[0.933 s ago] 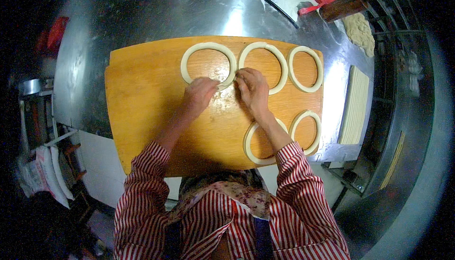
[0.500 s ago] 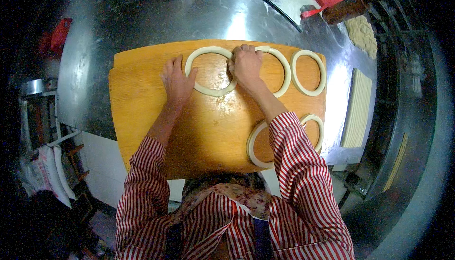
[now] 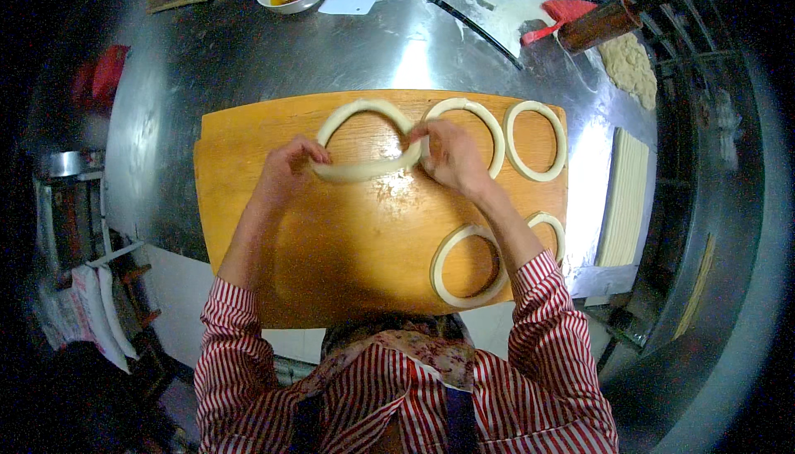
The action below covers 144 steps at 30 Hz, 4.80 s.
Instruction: The person shapes long strips of dough into circular rings on a wooden board. They repeatedly pick up a strip, form it into a circle, and press the ends together to seal the ring, arranging the finished rings in rows.
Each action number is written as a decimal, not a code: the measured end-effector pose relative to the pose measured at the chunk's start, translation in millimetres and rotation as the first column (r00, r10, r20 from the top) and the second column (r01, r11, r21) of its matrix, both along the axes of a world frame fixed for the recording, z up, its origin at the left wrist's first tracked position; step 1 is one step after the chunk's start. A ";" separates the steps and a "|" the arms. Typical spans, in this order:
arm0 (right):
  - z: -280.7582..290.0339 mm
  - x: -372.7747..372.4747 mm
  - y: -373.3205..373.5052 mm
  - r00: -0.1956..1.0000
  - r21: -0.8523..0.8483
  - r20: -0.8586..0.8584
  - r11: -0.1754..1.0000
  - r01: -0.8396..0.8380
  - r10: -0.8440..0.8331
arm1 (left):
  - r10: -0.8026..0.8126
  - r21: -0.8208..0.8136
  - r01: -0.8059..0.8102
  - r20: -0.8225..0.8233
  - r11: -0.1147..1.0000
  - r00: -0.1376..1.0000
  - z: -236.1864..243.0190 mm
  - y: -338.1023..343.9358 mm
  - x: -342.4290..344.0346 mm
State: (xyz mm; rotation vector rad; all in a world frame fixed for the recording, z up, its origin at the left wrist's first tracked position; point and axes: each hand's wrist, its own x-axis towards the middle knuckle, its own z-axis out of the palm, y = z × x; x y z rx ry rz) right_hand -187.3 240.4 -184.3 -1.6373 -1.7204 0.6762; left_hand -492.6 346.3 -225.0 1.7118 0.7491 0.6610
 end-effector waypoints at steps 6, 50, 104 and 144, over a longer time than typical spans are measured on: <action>-38.6 -15.8 1.8 0.954 -0.106 0.069 0.949 0.296 -0.290 | 0.262 0.386 -0.157 -0.234 0.909 0.936 -20.8 6.9 28.9; -54.6 -32.7 53.5 0.880 0.028 0.418 0.972 0.235 -0.225 | 0.333 0.589 -0.145 -0.224 0.795 0.916 -51.1 31.5 78.1; -60.1 223.8 -354.4 0.428 -0.087 0.401 0.431 0.898 -0.810 | -0.458 0.639 0.762 -0.648 0.107 0.608 -29.2 -230.8 594.9; 25.4 -101.0 -196.3 0.993 -0.004 0.020 0.993 -0.116 0.116 | 0.136 0.380 0.361 -0.825 0.851 0.549 63.5 -149.8 -204.0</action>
